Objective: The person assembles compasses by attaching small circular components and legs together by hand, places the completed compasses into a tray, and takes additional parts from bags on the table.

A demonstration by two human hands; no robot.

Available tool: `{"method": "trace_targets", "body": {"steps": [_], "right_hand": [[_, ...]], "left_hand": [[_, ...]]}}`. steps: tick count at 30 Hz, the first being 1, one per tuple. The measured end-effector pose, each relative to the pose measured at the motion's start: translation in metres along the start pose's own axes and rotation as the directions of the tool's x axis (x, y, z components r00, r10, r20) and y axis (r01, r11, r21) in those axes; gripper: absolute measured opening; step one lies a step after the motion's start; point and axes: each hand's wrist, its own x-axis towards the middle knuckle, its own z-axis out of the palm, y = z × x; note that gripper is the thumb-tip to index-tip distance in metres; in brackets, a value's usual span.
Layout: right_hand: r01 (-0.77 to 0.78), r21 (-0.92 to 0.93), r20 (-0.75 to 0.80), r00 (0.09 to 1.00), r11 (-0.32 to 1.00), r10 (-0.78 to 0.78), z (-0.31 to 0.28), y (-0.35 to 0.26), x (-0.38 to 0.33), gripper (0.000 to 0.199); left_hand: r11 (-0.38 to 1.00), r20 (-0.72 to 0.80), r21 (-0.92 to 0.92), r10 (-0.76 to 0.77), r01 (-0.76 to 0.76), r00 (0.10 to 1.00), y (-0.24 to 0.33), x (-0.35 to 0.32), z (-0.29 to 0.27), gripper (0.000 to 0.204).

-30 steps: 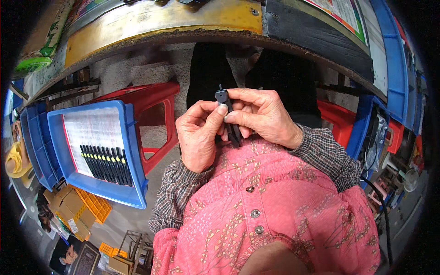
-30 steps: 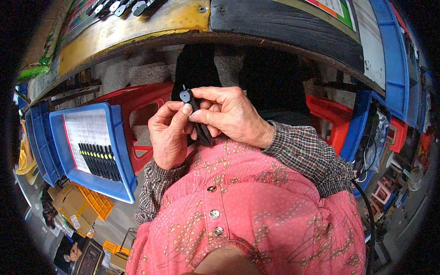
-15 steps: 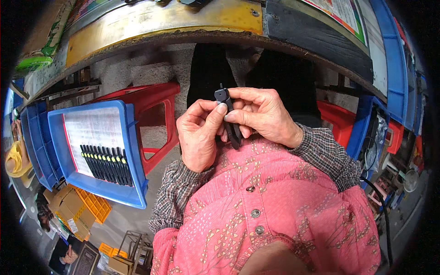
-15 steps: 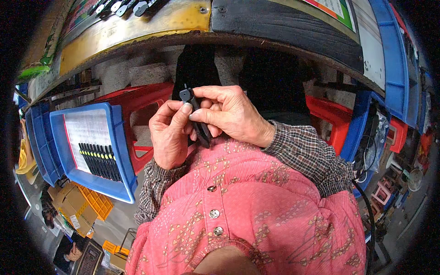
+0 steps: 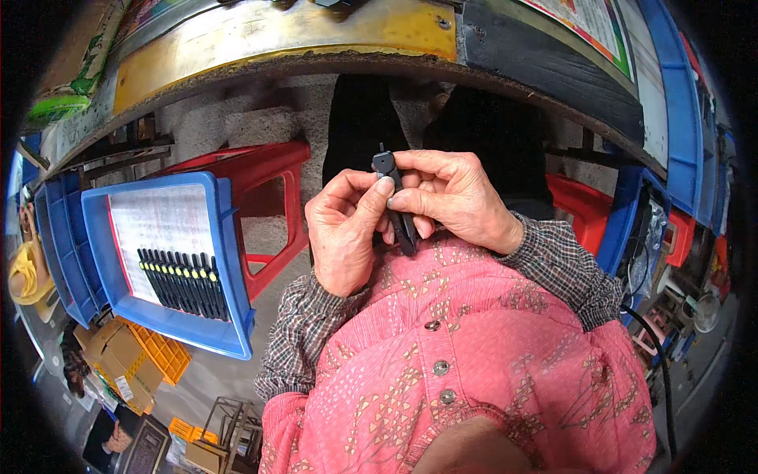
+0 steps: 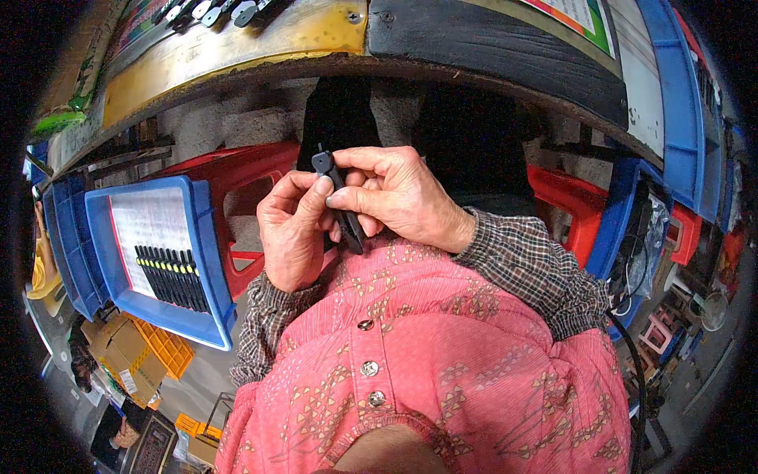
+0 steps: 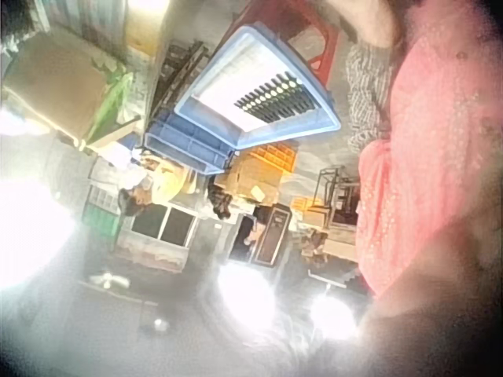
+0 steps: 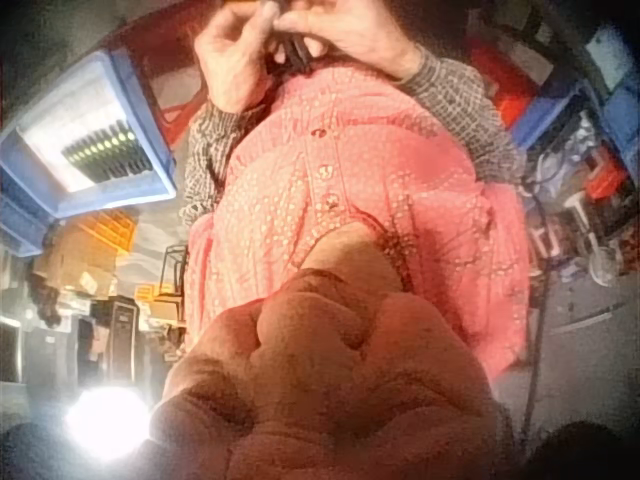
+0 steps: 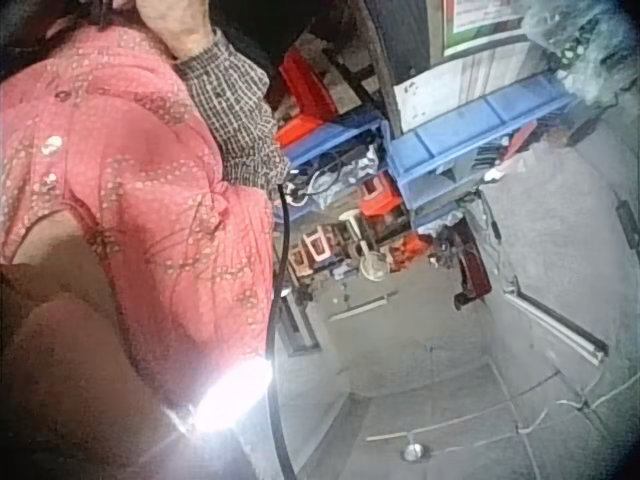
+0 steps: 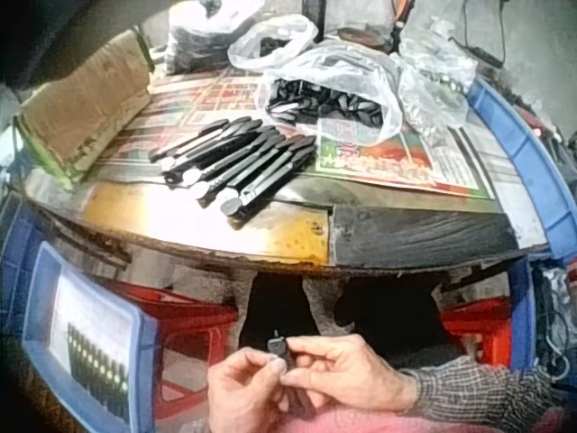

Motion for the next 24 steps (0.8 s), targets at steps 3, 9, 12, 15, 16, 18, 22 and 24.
{"method": "trace_targets", "body": {"steps": [3,9,12,15,16,18,22,24], "right_hand": [[-0.006,0.027,0.003,1.0,1.0,0.006,-0.0006,0.0013,0.0001,0.036],[-0.011,0.066,0.009,1.0,0.998,0.01,-0.0013,0.0026,0.0014,0.036],[-0.002,0.037,0.008,1.0,0.999,0.002,-0.0017,0.0039,0.0017,0.036],[0.004,0.048,-0.002,1.0,0.999,-0.004,-0.0011,0.0034,0.0009,0.036],[0.012,0.035,-0.001,1.0,0.999,-0.012,-0.0012,0.0035,0.0008,0.035],[0.021,0.023,-0.001,1.0,1.0,-0.021,-0.002,0.0037,0.0008,0.035],[0.025,0.011,-0.003,1.0,1.0,-0.025,-0.0025,0.0035,0.0005,0.035],[0.021,0.004,-0.009,1.0,1.0,-0.021,-0.0029,0.0037,0.0007,0.035]], "left_hand": [[1.0,-0.009,0.001,0.001,-0.001,1.0,-0.0001,0.0006,0.0005,0.009],[0.998,-0.014,-0.064,-0.029,0.028,0.999,-0.001,0.0013,-0.0002,0.007],[0.995,-0.015,-0.096,-0.039,0.038,0.999,-0.0011,0.0011,-0.0001,0.006],[0.994,-0.012,-0.104,-0.032,0.031,0.999,-0.0029,0.0009,-0.0012,0.006],[0.993,-0.01,-0.112,-0.026,0.025,1.0,-0.0037,0.001,-0.0015,0.007],[0.99,-0.004,-0.141,-0.029,0.028,1.0,-0.0046,0.001,-0.0025,0.007],[0.983,0.008,-0.182,-0.008,0.009,1.0,-0.0069,0.0002,-0.0054,0.008],[0.981,-0.002,-0.196,-0.015,0.014,1.0,-0.0073,0.0003,-0.006,0.008]]}}
